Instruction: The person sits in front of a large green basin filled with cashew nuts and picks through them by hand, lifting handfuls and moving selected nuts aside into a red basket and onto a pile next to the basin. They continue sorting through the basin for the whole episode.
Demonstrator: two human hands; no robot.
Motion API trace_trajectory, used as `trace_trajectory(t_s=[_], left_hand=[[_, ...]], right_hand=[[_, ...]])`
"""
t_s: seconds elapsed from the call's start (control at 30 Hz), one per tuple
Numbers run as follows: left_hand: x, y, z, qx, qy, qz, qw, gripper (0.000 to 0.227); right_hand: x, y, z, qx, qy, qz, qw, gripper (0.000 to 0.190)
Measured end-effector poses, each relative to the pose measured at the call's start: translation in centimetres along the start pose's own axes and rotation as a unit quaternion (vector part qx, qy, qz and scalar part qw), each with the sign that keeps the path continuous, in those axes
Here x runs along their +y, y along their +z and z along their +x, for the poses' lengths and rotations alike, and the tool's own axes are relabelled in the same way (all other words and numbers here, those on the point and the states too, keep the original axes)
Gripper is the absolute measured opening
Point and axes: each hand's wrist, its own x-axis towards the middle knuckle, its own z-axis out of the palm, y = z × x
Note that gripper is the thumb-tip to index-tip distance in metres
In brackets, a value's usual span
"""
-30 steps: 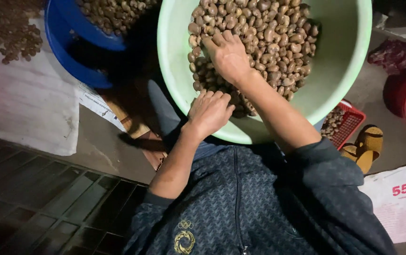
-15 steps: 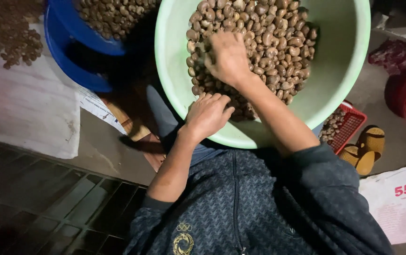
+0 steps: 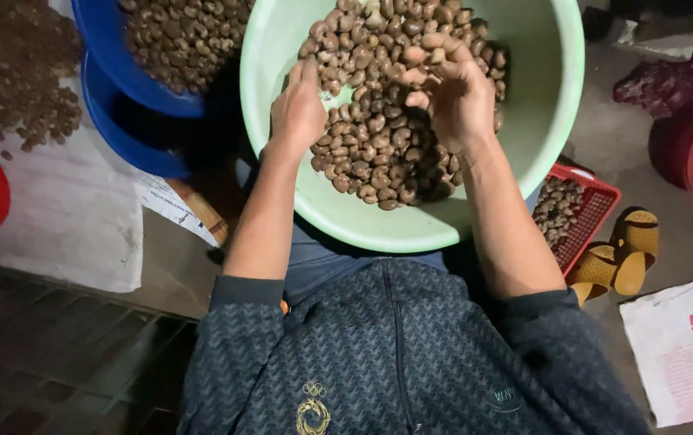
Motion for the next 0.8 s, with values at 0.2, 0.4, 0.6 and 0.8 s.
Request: trace_trajectory(t_s=[0.2,0.4,0.6,0.8], left_hand=[[1.0,-0.8,0.3,0.009,-0.037,0.013,0.999,0.030],[1.7,0.4,1.6,0.000,-0.039,0.032,0.999,0.020],[1.7,1.6,2.2,-0.017,-0.054,0.055,0.997,0.024],[1.0,1.1,1.8,-0.046,-0.088,0.054,0.994,0.036]], right_hand=[[-0.4,0.7,-0.3,0.103,0.028,-0.027,0.994,0.035],[-1.0,1.1,-0.7,0.145,0.045,-0.006,0.988,0.029],[-0.5,0.3,-0.4,0.116,0.026,-0.036,0.992,0.013],[0.7,0.3,0.0,0.126,0.040,-0.200,0.971,0.016]])
